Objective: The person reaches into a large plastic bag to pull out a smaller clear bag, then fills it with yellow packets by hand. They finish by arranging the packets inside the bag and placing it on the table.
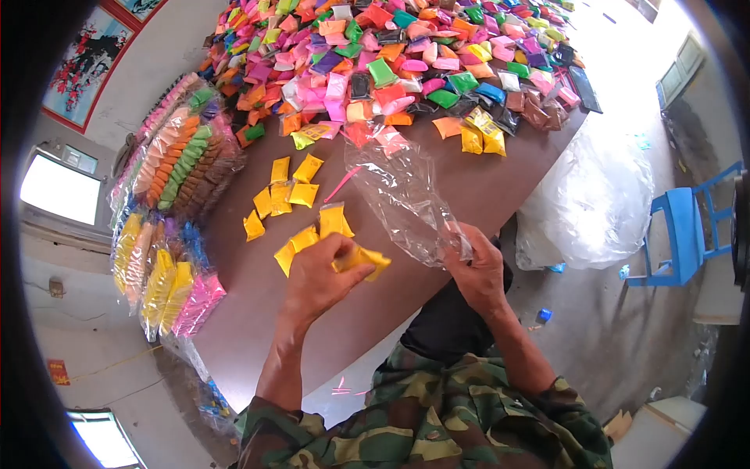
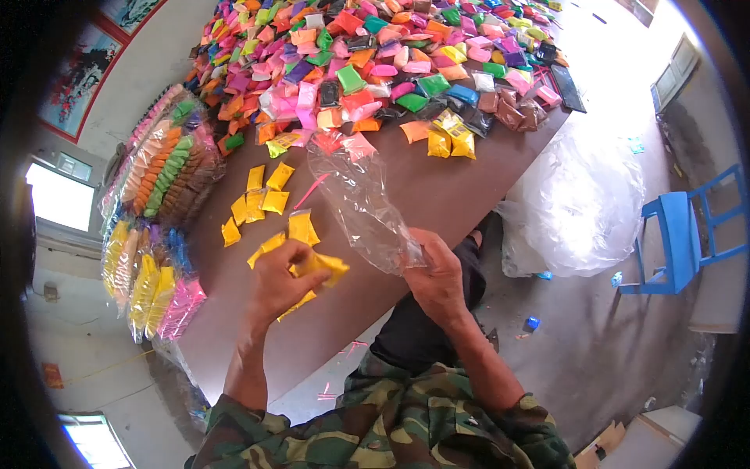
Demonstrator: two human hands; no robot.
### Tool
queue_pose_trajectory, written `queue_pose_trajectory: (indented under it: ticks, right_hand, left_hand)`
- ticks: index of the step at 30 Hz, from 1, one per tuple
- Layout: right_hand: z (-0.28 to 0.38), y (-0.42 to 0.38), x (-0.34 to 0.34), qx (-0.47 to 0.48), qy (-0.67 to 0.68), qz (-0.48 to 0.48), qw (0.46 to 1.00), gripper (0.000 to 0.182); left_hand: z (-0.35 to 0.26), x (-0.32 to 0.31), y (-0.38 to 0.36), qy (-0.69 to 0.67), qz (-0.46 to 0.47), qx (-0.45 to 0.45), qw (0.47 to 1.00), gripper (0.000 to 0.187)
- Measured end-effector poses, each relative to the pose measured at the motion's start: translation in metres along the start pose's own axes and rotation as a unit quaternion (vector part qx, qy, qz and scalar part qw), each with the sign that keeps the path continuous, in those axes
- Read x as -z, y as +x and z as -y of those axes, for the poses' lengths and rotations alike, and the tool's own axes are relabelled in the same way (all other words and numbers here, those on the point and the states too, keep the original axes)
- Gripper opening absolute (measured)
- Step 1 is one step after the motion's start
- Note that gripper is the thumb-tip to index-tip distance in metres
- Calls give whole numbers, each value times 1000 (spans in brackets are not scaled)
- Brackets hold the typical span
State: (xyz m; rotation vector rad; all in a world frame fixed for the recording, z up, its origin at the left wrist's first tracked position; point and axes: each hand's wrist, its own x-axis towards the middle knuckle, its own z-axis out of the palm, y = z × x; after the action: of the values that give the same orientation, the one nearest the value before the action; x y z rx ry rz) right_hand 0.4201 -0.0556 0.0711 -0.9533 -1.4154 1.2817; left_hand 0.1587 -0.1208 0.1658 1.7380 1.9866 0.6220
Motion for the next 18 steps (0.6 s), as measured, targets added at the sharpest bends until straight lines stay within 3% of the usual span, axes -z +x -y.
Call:
queue_pose_trajectory:
  ticks: [2, 5, 8, 11, 18]
  right_hand:
    - [-3, -2, -2, -15, 13, 4, 1000, 39]
    - [-5, -2, -4, -7, 5, 23, 1000, 43]
    - [-16, -5, 0, -52, 27, 34, 998, 48]
    - [-10, -5, 5, -34, 53, 26, 998, 60]
    - [-10, -13, 19, -60, 65, 71, 994, 79]
  left_hand:
    - [-30, 4, 10, -72, -49, 20, 996, 40]
    - [-45, -17, 35, -74, -82, -36, 993, 40]
    - [-58, -44, 54, -84, -33, -42, 995, 42]
    - [-50, -67, 65, -69, 3, -58, 996, 41]
    - [-49, -63, 60, -7, 39, -83, 996, 38]
